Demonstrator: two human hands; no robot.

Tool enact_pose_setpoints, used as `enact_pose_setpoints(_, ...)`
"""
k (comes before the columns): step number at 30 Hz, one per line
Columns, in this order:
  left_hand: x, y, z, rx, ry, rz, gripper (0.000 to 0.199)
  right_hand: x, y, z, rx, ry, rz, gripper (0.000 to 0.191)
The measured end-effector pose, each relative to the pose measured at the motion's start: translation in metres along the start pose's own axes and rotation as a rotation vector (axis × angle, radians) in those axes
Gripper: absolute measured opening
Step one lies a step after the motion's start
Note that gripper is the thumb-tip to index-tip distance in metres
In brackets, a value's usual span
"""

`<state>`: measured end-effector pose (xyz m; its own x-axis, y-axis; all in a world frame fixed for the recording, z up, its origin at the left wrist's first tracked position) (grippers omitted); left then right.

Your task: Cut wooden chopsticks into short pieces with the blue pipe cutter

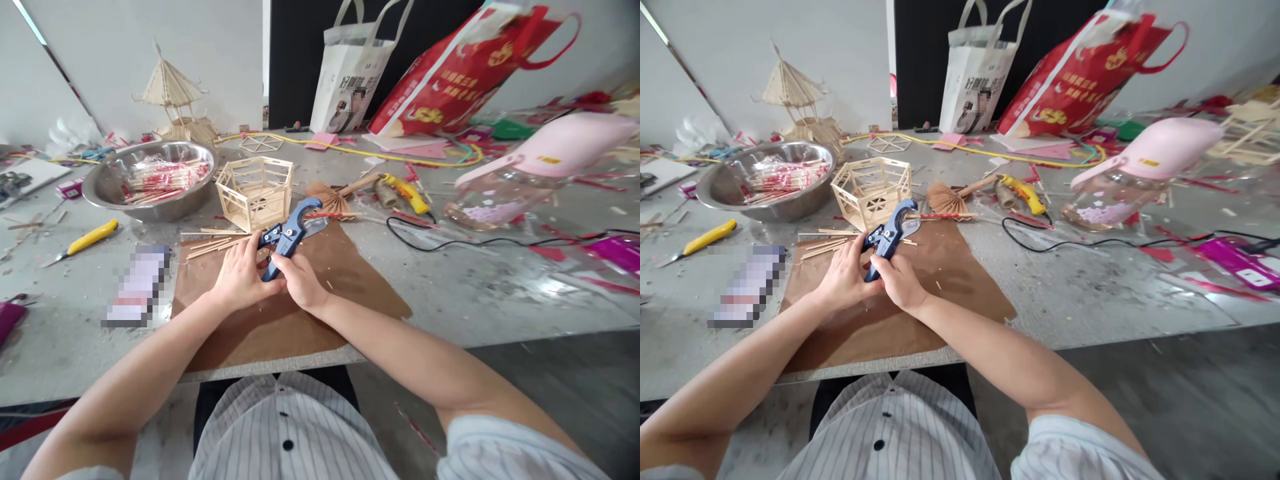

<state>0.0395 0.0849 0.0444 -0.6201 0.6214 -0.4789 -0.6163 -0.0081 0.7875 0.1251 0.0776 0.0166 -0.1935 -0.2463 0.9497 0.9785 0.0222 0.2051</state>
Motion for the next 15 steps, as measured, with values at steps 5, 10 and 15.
enact_pose_setpoints(5, -0.003, -0.004, -0.002, 0.068, -0.068, -0.076, 0.093, 0.011, 0.018, -0.004, -0.159, 0.02, -0.005, 0.023)
enact_pose_setpoints(10, -0.004, -0.007, -0.003, 0.14, -0.088, -0.146, 0.083, 0.006, 0.023, 0.007, -0.055, -0.101, 0.113, 0.027)
enact_pose_setpoints(15, -0.002, 0.002, -0.002, 0.103, -0.052, -0.198, 0.065, 0.014, 0.035, 0.016, 0.081, -0.186, 0.238, 0.024)
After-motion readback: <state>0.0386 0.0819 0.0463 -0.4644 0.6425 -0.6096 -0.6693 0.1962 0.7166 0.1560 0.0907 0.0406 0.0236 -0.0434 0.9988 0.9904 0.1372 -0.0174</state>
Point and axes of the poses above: each hand's wrist, its own z-axis towards the middle knuckle, its own y-axis out of the back of the hand, x = y × z, the point moved 8 cm from there along z, towards the middle knuckle, and after that the axes turned 12 degrees about -z, right-handed, at the moved point
